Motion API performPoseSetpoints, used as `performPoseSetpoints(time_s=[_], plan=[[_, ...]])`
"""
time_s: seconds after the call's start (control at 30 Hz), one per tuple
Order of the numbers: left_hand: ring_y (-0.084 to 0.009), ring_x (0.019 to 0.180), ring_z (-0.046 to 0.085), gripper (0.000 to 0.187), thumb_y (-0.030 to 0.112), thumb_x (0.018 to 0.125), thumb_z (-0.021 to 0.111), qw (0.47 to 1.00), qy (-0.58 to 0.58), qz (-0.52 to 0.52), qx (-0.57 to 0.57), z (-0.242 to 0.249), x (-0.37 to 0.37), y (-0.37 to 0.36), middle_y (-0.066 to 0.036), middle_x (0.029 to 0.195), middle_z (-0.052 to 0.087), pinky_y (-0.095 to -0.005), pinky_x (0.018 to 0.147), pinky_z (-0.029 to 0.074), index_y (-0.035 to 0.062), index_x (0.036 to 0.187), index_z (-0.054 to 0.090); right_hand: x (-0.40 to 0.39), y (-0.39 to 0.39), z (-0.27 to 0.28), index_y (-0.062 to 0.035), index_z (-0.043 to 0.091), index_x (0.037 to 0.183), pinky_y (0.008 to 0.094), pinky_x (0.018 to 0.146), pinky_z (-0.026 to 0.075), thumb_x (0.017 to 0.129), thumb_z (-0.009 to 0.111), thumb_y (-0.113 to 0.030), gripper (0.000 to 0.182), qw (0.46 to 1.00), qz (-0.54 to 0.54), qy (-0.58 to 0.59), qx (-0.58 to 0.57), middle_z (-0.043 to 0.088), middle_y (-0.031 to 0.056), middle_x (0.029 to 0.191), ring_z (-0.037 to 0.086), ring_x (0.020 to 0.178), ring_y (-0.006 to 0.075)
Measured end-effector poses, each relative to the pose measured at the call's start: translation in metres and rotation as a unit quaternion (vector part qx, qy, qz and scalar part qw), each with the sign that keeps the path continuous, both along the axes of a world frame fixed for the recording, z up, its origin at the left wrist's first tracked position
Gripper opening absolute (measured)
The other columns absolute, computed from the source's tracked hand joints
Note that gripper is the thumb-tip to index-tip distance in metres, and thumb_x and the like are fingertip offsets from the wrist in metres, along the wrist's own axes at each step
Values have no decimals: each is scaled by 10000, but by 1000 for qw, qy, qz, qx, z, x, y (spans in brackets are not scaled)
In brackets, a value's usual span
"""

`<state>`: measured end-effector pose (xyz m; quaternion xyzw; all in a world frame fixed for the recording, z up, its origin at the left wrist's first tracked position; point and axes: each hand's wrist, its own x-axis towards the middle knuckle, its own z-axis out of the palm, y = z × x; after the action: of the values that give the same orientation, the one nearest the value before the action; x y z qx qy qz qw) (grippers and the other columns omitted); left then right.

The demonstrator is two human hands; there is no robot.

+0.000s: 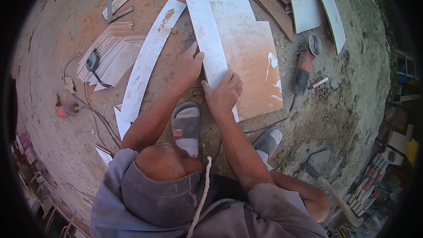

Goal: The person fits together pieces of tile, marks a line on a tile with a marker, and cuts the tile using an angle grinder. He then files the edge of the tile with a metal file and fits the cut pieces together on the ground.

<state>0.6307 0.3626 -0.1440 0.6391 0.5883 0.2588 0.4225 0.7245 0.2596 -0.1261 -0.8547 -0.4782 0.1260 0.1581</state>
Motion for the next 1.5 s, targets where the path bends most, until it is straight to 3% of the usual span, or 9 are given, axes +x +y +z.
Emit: performPoseSetpoints(time_s=[0.3,0.43,0.63,0.7,0.73,0.8,1.1,1.43,1.5], plan=[[-313,1172,592,522,280,885,599,999,5,24,48,-18,-14,53,-210,1266,620,-358,998,438,-29,1305,563,33,-80,20,47,391,1327,511,962,407,747,782,-451,858,994,31,90,-50,454,270,1251,443,1176,432],[-370,1198,563,465,247,866,554,991,-13,53,123,-23,-4,106,-282,1174,629,-408,1051,403,58,1289,588,18,-121,23,65,353,1356,511,971,410,737,793,-428,905,991,23,51,-121,429,301,1276,438,1180,452],[-349,1043,617,345,212,878,531,995,48,7,88,10,-5,158,-199,1075,683,-412,912,473,35,1152,643,9,-123,7,62,311,1390,507,1002,398,713,806,-414,965,995,46,3,-93,395,309,1289,420,1189,474],[-269,942,624,272,176,902,515,973,-206,29,97,-4,-3,163,-108,959,688,-398,853,484,48,1096,657,11,-125,7,69,300,1391,511,1021,374,717,801,-384,954,993,33,38,-111,392,316,1289,407,1195,477],[-269,942,624,272,176,902,515,972,-208,28,109,-21,-8,174,-108,959,688,-398,853,484,48,1096,657,11,-124,7,69,300,1391,511,1021,374,717,801,-384,954,994,34,36,-100,392,316,1289,407,1195,477],[-267,1169,592,451,185,892,585,988,-146,-15,36,-39,-19,201,-171,1260,632,-348,995,438,-22,1293,581,11,-123,8,78,304,1382,518,1028,358,716,801,-364,941,993,50,18,-101,395,316,1280,394,1197,474],[-225,1182,576,466,54,883,535,980,-187,64,-25,-26,-8,200,-140,1291,614,-313,1034,395,-2,1346,543,8,-123,7,102,304,1368,531,1014,361,707,797,-327,928,995,43,32,-81,400,319,1269,400,1170,480],[-265,1224,543,479,126,875,595,989,-113,31,-86,-6,-3,203,-150,1308,603,-330,1030,401,36,1343,559,6,-125,5,86,286,1394,522,1038,351,719,797,-326,942,993,32,41,-101,364,314,1316,364,1226,477],[-256,1120,610,426,208,892,595,997,-3,37,61,-14,-2,203,-156,1205,659,-332,982,438,45,1285,606,7,-124,3,80,284,1399,519,1036,355,713,806,-334,957,994,38,35,-95,364,310,1319,365,1228,475]])
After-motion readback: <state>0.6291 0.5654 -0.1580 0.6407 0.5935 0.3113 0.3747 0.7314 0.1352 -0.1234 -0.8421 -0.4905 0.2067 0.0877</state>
